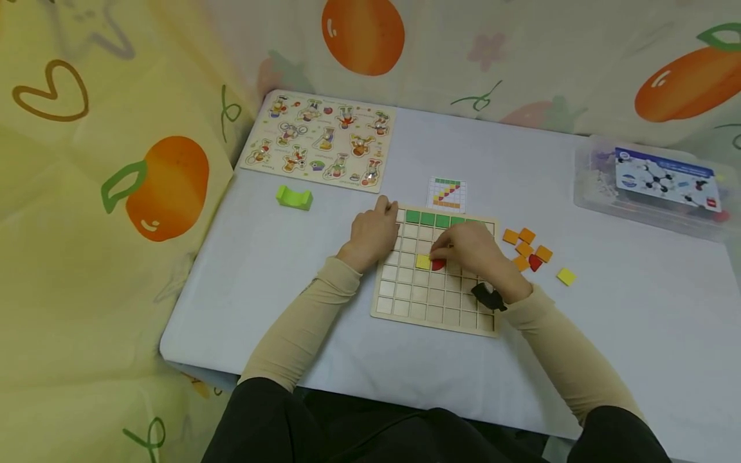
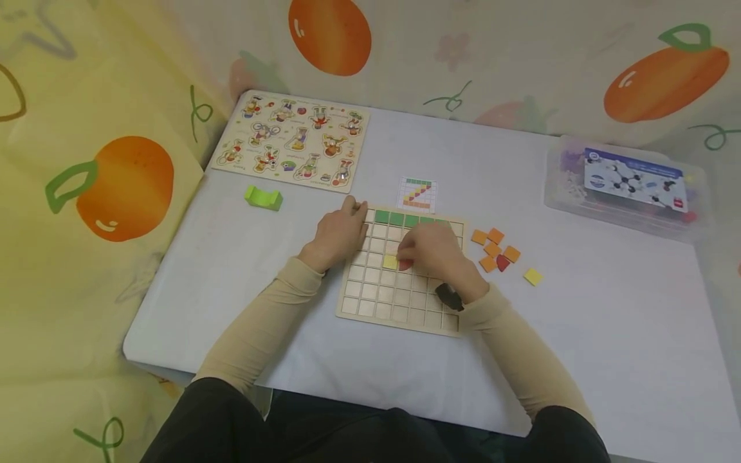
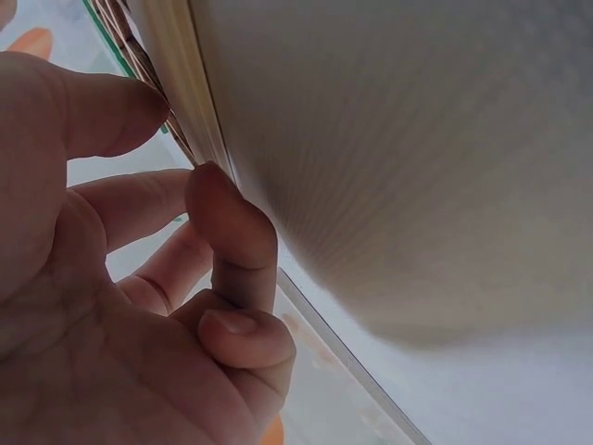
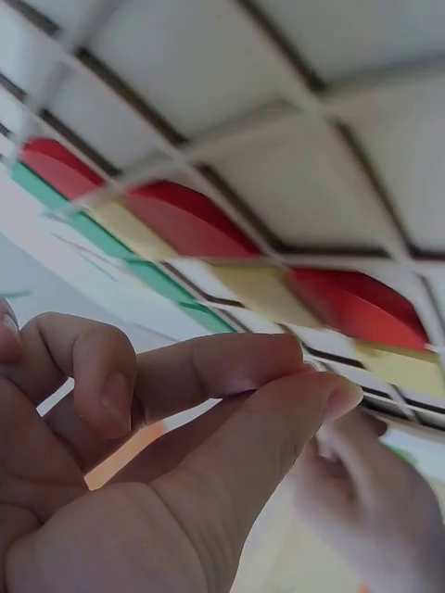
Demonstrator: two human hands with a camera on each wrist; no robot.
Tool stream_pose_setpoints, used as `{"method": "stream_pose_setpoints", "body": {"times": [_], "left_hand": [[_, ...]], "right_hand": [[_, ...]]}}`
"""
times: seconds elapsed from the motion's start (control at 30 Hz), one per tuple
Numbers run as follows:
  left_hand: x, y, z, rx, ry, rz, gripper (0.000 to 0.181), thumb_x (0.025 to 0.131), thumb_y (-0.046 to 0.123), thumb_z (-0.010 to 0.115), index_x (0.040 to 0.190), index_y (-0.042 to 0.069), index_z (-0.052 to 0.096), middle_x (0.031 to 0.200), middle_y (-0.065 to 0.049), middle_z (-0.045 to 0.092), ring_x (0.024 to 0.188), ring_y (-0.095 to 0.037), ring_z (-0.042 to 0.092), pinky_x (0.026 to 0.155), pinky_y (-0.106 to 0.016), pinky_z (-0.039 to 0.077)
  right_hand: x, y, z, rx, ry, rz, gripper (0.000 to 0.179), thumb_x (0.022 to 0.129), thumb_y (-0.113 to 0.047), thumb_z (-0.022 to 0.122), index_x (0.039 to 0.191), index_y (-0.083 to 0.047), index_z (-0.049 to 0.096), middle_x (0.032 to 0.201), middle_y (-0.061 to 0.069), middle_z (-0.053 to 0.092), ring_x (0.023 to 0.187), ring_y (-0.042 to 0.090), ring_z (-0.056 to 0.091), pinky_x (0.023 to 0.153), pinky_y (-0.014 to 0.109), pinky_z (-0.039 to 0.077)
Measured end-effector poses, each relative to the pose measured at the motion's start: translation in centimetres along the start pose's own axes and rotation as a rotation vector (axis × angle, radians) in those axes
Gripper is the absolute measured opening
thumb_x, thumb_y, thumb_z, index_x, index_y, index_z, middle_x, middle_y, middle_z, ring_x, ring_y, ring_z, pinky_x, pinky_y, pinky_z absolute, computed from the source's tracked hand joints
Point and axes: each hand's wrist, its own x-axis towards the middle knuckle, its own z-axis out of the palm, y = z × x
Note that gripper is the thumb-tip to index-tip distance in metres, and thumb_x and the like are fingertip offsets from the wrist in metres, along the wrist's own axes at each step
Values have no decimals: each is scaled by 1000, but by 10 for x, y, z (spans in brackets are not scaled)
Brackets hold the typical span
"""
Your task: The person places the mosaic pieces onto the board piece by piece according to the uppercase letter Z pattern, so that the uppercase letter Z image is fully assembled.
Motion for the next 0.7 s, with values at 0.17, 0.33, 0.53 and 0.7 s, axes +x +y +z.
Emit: {"method": "stream_pose_setpoints", "body": {"times": [0.17, 0.33, 0.53, 0.7], "left_hand": [[0, 0, 0, -4, -2, -6, 56, 110, 27, 49, 158, 2, 38, 147, -12, 49, 84, -28, 68, 78, -41, 56], [0, -1, -1, -11, 0, -11, 56, 109, 27, 49, 159, 3, 38, 146, -12, 49, 87, -30, 69, 79, -42, 56], [-1, -1, -1, -3, -6, -10, 56, 110, 27, 49, 159, 2, 37, 146, -12, 49, 86, -29, 69, 79, -42, 57], [0, 0, 0, 5, -7, -1, 57, 110, 27, 49, 159, 2, 37, 146, -13, 49, 84, -28, 68, 77, -41, 56]], "right_hand": [[-10, 18, -6, 16, 20, 79, 19, 92, -25, 78, 99, -9, 84, 96, 10, 82, 93, 28, 72, 80, 38, 48], [-23, 32, -12, 46, -6, 173, 23, 93, -26, 77, 103, -6, 83, 103, 14, 81, 101, 33, 67, 84, 41, 47], [-43, 57, -17, 47, 27, 249, 23, 93, -27, 76, 104, -7, 83, 108, 17, 79, 105, 38, 67, 81, 42, 48], [-63, 82, -26, -20, 74, 329, 26, 91, -30, 77, 102, -7, 83, 99, 18, 79, 93, 43, 67, 74, 47, 48]]}}
